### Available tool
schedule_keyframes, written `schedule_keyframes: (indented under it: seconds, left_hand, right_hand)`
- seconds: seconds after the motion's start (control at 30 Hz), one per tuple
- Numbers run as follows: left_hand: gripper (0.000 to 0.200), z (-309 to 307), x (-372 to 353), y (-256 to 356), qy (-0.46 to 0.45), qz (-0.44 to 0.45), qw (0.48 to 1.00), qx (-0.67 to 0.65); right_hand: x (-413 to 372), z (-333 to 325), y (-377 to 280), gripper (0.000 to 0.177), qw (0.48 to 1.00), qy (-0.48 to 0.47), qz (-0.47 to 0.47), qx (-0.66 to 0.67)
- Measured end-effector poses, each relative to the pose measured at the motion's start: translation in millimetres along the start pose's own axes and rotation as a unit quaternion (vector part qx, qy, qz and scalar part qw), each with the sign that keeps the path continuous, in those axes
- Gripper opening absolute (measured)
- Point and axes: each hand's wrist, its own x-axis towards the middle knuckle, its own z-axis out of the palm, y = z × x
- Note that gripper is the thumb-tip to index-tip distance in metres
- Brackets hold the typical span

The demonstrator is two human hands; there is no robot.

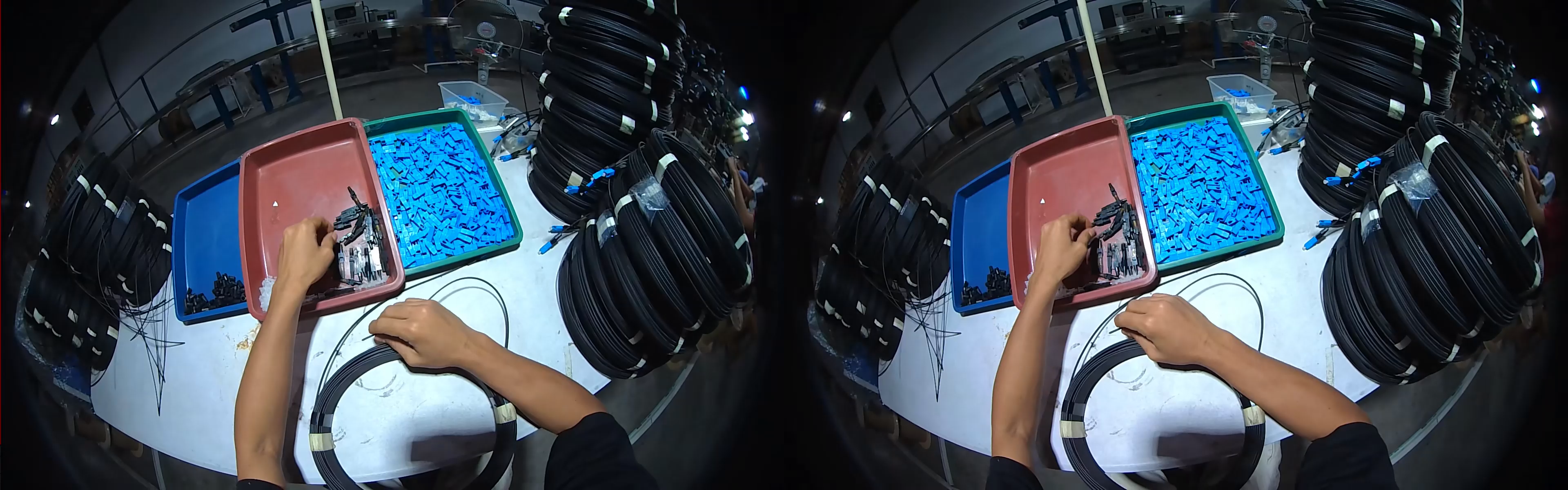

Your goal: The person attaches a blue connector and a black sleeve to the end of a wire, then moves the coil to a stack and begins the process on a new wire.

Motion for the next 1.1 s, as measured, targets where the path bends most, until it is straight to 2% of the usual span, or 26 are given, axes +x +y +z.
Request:
schedule_keyframes:
  seconds: [0.03, 0.1, 0.17, 0.23, 0.3, 0.37, 0.47, 0.53, 0.63, 0.67, 0.77, 0.93, 1.0, 1.03, 1.1]
  left_hand:
    - [0.017, -1.8, -3.5, 0.7, -0.037, -0.038, 0.997, 0.05]
    - [0.019, -0.7, -9.4, -2.1, -0.05, -0.045, 0.997, 0.045]
    - [0.019, 5.9, -13.5, -11.3, -0.083, -0.041, 0.996, -0.017]
    - [0.018, 4.9, -13.7, -12.6, -0.068, -0.031, 0.996, -0.042]
    - [0.014, 0.5, -10.2, -12.3, -0.069, -0.104, 0.988, -0.093]
    - [0.014, -0.9, -6.5, -15.8, -0.048, -0.108, 0.987, -0.11]
    - [0.014, -5.6, -1.7, -21.1, -0.06, -0.107, 0.988, -0.093]
    - [0.016, -0.7, 0.3, -29.8, -0.027, -0.016, 0.998, -0.057]
    - [0.018, 3.9, -2.6, -22.4, -0.045, -0.002, 0.998, -0.038]
    - [0.019, 4.4, -1.9, -15.5, -0.07, -0.031, 0.997, -0.027]
    - [0.02, 18.5, -1.9, -20.5, -0.029, 0.013, 0.999, -0.017]
    - [0.022, 18.9, -3.4, -16.2, -0.022, -0.006, 0.999, -0.029]
    - [0.024, 17.2, -5.6, -15.0, -0.035, -0.06, 0.994, -0.089]
    - [0.024, 16.4, -6.7, -15.3, -0.036, -0.06, 0.994, -0.088]
    - [0.02, 13.8, -9.2, -16.1, -0.061, -0.142, 0.963, -0.22]
  right_hand:
    - [0.1, 0.5, 0.4, 0.015, 1.0, -0.001, -0.001, 0.0]
    - [0.0, 2.7, 1.1, 0.013, 1.0, 0.017, -0.005, 0.019]
    - [0.3, 2.8, 0.6, 0.013, 1.0, 0.014, -0.004, 0.022]
    - [0.5, 1.9, 0.0, 0.013, 1.0, 0.011, -0.003, 0.024]
    - [0.7, 0.9, -0.7, 0.013, 1.0, 0.009, 0.002, 0.026]
    - [0.8, 0.6, -0.5, 0.013, 1.0, 0.006, 0.0, 0.027]
    - [1.5, 0.0, -0.5, 0.012, 1.0, 0.004, -0.002, 0.027]
    - [1.7, -0.1, -0.7, 0.012, 1.0, 0.003, -0.001, 0.027]
    - [2.2, -1.3, -1.6, 0.013, 1.0, -0.004, 0.005, 0.027]
    - [2.5, -2.3, -2.5, 0.013, 1.0, -0.007, 0.01, 0.024]
    - [2.9, -2.0, -2.2, 0.013, 1.0, -0.009, 0.01, 0.023]
    - [2.7, -1.7, -1.6, 0.011, 1.0, -0.006, 0.009, 0.028]
    - [2.7, -2.5, -1.9, 0.011, 1.0, -0.008, 0.006, 0.025]
    - [2.6, -2.9, -2.0, 0.011, 1.0, -0.007, 0.006, 0.026]
    - [2.5, -2.7, -1.6, 0.012, 1.0, -0.006, 0.0, 0.02]
